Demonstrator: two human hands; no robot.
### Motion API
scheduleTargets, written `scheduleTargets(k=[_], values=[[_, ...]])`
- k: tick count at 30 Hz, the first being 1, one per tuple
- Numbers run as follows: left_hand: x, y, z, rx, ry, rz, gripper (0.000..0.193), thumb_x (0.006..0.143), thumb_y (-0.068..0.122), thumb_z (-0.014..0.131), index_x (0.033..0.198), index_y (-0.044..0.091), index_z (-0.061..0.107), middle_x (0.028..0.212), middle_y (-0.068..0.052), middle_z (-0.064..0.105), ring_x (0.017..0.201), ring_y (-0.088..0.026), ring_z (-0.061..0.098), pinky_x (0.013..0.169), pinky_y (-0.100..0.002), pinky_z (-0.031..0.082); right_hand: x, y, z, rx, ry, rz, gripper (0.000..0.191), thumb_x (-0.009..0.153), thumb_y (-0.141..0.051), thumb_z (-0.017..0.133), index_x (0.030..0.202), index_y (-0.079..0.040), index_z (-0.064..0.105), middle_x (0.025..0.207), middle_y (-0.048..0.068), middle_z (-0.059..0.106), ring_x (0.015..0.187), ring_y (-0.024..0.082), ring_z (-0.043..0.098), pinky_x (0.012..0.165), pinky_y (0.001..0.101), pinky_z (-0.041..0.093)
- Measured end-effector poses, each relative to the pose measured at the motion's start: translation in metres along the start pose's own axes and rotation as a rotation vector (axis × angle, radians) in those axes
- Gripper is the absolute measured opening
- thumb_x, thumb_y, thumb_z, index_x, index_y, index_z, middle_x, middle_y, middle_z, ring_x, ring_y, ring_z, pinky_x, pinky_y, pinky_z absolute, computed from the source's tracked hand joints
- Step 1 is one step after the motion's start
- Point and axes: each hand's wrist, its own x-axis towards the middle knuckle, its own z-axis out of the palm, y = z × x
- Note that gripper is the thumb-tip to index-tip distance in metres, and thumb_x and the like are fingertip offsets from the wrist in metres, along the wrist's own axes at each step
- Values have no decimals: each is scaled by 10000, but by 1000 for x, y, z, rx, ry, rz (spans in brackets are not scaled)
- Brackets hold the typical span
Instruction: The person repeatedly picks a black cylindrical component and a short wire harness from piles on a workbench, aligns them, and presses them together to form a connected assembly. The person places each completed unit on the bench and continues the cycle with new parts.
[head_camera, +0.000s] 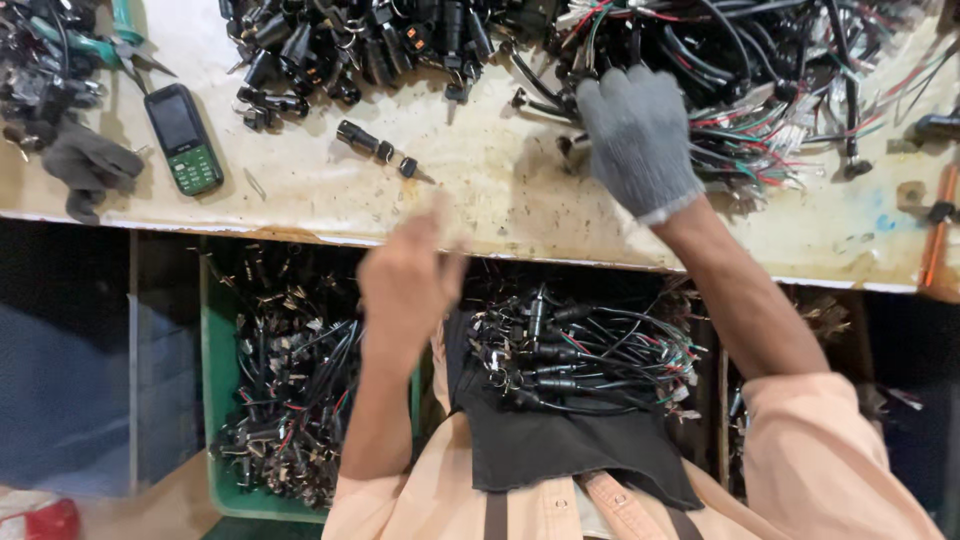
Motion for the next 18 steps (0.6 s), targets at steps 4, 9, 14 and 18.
scheduleTargets(k=[4,9,14,18], values=[[38,-51,18,131,104,-334,704,1072,371,681,1590,29,350,1206,-223,681,952,-382,714,717,-467,568,-51,-28,-27,50,-93,81,116,960,-74,649,1054,-141,659,845,42,578,749,236,556,690,396,425],[72,-76,61,230,114,-424,587,951,306,708,1429,64,468,1114,-210,671,907,-392,702,694,-488,550,-78,-48,-11,415,-7,37,277,919,-99,695,1193,-61,679,927,90,641,810,281,604,728,419,470],[53,-67,66,-496,447,-227,349,1052,114,634,1379,119,513,1143,-116,669,977,-227,690,846,-366,578,-85,-40,1,517,48,193,323,897,-74,756,1212,-72,683,954,104,696,850,303,663,730,421,514],[17,-22,55,-1528,348,-551,378,972,163,630,1331,72,557,969,-66,613,778,-143,602,644,-289,490,-87,-42,-6,497,88,262,298,866,-61,796,1147,-80,699,894,110,689,779,300,666,687,415,514]])
